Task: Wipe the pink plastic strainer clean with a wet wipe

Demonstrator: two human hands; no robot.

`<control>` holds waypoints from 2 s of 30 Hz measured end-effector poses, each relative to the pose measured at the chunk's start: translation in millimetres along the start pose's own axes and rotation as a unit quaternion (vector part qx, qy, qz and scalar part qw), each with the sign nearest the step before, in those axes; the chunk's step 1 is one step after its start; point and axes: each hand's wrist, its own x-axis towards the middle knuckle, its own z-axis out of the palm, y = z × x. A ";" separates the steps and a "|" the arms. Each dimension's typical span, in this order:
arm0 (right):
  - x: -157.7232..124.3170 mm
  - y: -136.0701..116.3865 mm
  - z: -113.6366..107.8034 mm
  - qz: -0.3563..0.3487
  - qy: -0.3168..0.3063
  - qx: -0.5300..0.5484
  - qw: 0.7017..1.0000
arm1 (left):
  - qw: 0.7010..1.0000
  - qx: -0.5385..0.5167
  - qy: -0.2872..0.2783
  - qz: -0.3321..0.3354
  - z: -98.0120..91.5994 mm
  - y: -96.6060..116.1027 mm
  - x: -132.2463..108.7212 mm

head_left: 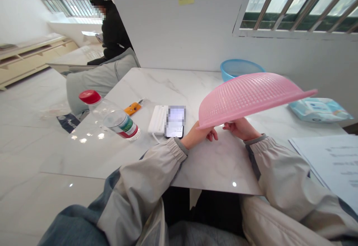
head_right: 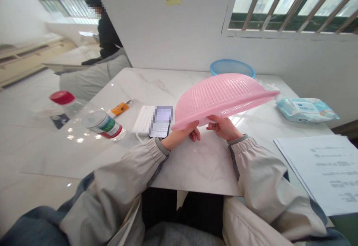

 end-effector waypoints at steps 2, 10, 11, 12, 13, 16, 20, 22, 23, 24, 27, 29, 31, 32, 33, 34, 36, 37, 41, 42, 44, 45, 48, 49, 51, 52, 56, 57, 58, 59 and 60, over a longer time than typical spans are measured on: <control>0.8 1.1 2.4 0.023 -0.023 -0.009 0.999 | 0.999 -0.011 0.025 -0.018 1.8 2.9 -0.5; 9.4 -1.0 -6.5 -0.031 0.040 0.015 0.999 | 0.995 -0.026 0.094 -0.018 -0.8 3.2 0.8; 11.2 -0.9 -8.5 -0.042 0.053 0.023 0.997 | 0.994 -0.024 0.106 -0.019 -1.4 1.9 1.6; 13.0 -0.6 -10.5 -0.053 0.066 0.030 0.996 | 0.993 -0.022 0.118 -0.019 -1.9 0.6 2.3; 14.8 -0.3 -12.4 -0.062 0.080 0.036 0.994 | 0.991 -0.019 0.129 -0.020 -2.5 -0.6 3.0; 19.7 0.7 -17.0 -0.086 0.125 0.043 0.987 | 0.987 -0.016 0.157 -0.024 -4.3 -3.2 4.2; 24.4 1.9 -19.4 -0.121 0.179 0.038 0.976 | 0.982 0.002 0.187 -0.025 -6.6 -3.0 3.8; 25.7 2.5 -19.5 -0.133 0.187 0.038 0.973 | 0.980 0.023 0.199 -0.020 -7.2 -1.7 2.9; 26.0 2.7 -19.4 -0.136 0.187 0.038 0.972 | 0.979 0.032 0.202 -0.017 -7.4 -1.0 2.4; 26.2 2.9 -19.2 -0.137 0.187 0.038 0.972 | 0.978 0.040 0.204 -0.015 -7.6 -0.2 2.0; 25.8 2.6 -18.1 -0.131 0.182 0.039 0.974 | 0.977 0.051 0.209 -0.002 -7.8 1.9 1.3; 25.0 2.3 -17.3 -0.124 0.177 0.038 0.976 | 0.973 0.061 0.221 0.010 -8.2 3.4 1.2; 24.2 2.6 -17.0 -0.122 0.170 0.033 0.977 | 0.968 0.070 0.239 0.017 -8.9 4.7 1.1; 24.0 3.1 -17.2 -0.125 0.167 0.027 0.978 | 0.967 0.073 0.244 0.019 -9.4 4.9 1.1; 23.8 3.7 -17.6 -0.131 0.165 0.018 0.977 | 0.966 0.076 0.246 0.021 -10.0 4.8 1.1; 23.8 4.4 -18.3 -0.140 0.164 0.006 0.976 | 0.967 0.080 0.242 0.023 -10.7 4.1 1.1; 24.3 5.8 -20.0 -0.162 0.172 -0.024 0.971 | 0.969 0.095 0.227 0.022 -11.9 1.4 1.6; 24.7 6.3 -20.8 -0.173 0.179 -0.040 0.968 | 0.970 0.105 0.216 0.019 -12.3 -0.5 1.9; 26.3 6.0 -21.3 -0.189 0.193 -0.052 0.961 | 0.974 0.137 0.181 0.006 -11.2 -7.0 2.4; 26.4 5.4 -20.7 -0.195 0.197 -0.039 0.960 | 0.974 0.140 0.178 0.003 -10.3 -7.4 2.0; 26.1 3.6 -19.2 -0.218 0.204 -0.007 0.954 | 0.973 0.140 0.182 -0.006 -8.1 -6.8 0.7; 25.7 2.5 -18.4 -0.232 0.204 0.008 0.951 | 0.973 0.136 0.184 -0.011 -7.1 -5.9 0.0; 24.5 -0.6 -17.1 -0.252 0.184 0.037 0.949 | 0.974 0.120 0.193 -0.023 -5.2 -2.9 -1.7; 24.2 -1.3 -17.1 -0.246 0.174 0.046 0.952 | 0.974 0.115 0.195 -0.025 -4.9 -2.0 -2.1; 24.1 -2.1 -17.3 -0.217 0.159 0.064 0.961 | 0.975 0.105 0.194 -0.023 -4.4 -0.4 -3.1; 24.2 -2.2 -17.4 -0.199 0.154 0.071 0.965 | 0.977 0.100 0.188 -0.021 -4.0 0.6 -3.7; 23.6 -0.8 -15.3 -0.157 0.159 0.062 0.973 | 0.985 0.080 0.149 -0.021 -1.8 6.6 -6.9; 23.0 -0.2 -13.8 -0.163 0.163 0.054 0.972 | 0.987 0.075 0.138 -0.024 -1.2 8.3 -7.7; 22.4 0.4 -12.0 -0.174 0.161 0.045 0.970 | 0.990 0.068 0.124 -0.026 -0.7 9.9 -8.3; 21.9 1.0 -10.2 -0.190 0.154 0.037 0.969 | 0.992 0.060 0.110 -0.028 -0.2 11.2 -8.7; 21.5 1.8 -8.6 -0.208 0.145 0.030 0.967 | 0.993 0.053 0.096 -0.029 0.2 12.1 -8.9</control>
